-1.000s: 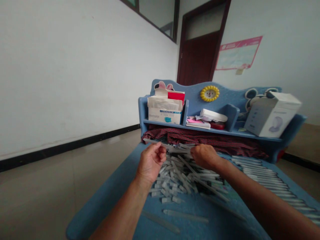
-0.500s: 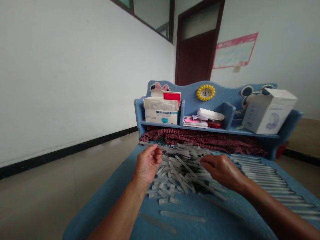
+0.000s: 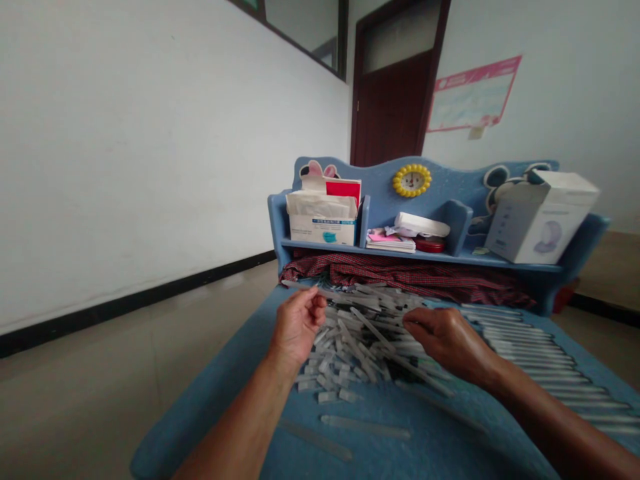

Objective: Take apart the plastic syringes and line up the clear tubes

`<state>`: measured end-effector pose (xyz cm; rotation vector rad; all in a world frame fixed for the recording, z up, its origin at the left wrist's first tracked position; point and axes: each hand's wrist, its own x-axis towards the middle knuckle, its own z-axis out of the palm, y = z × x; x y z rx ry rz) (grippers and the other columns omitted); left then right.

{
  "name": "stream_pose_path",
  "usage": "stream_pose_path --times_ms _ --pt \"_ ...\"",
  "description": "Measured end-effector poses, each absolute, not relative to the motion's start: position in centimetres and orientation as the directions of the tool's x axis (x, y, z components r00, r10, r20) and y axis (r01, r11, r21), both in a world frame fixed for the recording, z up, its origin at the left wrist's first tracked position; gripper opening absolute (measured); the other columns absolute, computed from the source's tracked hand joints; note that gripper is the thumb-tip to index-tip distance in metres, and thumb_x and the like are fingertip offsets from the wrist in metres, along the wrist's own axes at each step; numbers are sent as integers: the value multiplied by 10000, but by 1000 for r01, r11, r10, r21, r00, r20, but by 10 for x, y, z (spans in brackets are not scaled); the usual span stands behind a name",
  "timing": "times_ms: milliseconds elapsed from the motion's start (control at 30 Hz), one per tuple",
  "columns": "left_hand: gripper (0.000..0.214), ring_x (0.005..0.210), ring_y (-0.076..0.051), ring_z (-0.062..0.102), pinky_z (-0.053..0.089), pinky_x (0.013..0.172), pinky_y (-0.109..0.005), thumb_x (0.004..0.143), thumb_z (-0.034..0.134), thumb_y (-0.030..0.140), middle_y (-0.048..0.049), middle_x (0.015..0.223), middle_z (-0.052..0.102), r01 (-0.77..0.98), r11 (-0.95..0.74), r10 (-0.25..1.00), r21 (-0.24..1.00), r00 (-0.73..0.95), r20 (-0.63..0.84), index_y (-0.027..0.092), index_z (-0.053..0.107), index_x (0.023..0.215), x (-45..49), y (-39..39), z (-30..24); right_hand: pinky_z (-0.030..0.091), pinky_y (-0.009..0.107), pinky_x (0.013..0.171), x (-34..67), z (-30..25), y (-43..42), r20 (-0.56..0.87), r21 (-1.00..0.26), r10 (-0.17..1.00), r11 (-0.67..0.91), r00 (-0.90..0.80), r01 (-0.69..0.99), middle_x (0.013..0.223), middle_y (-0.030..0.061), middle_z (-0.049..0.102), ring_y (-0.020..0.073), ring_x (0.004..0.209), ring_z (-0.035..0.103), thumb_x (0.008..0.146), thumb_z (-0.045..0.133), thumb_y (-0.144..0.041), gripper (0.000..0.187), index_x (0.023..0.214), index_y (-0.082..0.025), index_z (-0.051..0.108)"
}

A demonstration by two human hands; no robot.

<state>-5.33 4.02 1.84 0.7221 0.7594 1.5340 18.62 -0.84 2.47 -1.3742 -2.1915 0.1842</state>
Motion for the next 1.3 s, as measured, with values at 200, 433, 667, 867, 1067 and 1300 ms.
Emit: stream_pose_path --times_ms 200,433,667,867,1067,1300 --pt "194 390 -50 462 327 379 -146 566 696 208 24 497 584 -564 -76 995 822 -97 26 138 530 636 -51 39 18 319 232 546 185 24 -8 381 -358 861 474 -337 805 614 9 624 128 566 580 864 403 -228 276 723 -176 635" --pt "152 414 -67 495 323 376 -141 591 695 171 1 511 601 -535 -34 999 844 -32 21 130 552 625 -45 36 15 284 235 519 175 29 -9 415 -219 850 440 -325 871 599 19 643 130 532 582 872 415 -250 269 747 -192 646" --pt "47 421 -78 521 391 400 -162 695 607 148 -25 558 633 -578 117 991 807 120 -57 123 576 669 -40 33 16 300 237 535 144 41 -9 501 -138 801 447 -327 884 651 30 672 153 571 613 879 422 -274 236 791 -201 628" --pt "151 440 -101 561 429 406 -181 788 505 130 -49 567 655 -647 203 975 736 205 -88 100 620 695 -38 31 20 360 223 563 122 51 -5 504 -316 785 555 -359 769 695 9 658 142 576 587 868 420 -229 345 1207 -177 457" --pt "193 431 -101 554 435 400 -191 789 500 116 -58 561 649 -709 172 984 684 150 -91 93 613 634 -39 30 26 347 224 558 143 50 -17 417 -279 797 570 -437 773 705 -1 644 130 583 570 879 408 -233 400 1277 -202 415" --pt "218 427 -94 539 407 378 -182 794 489 113 -66 560 639 -761 129 992 636 108 -72 83 604 611 -40 31 29 254 250 518 180 13 -29 95 38 870 483 -484 875 620 35 647 142 573 580 857 449 -215 206 762 -204 632"
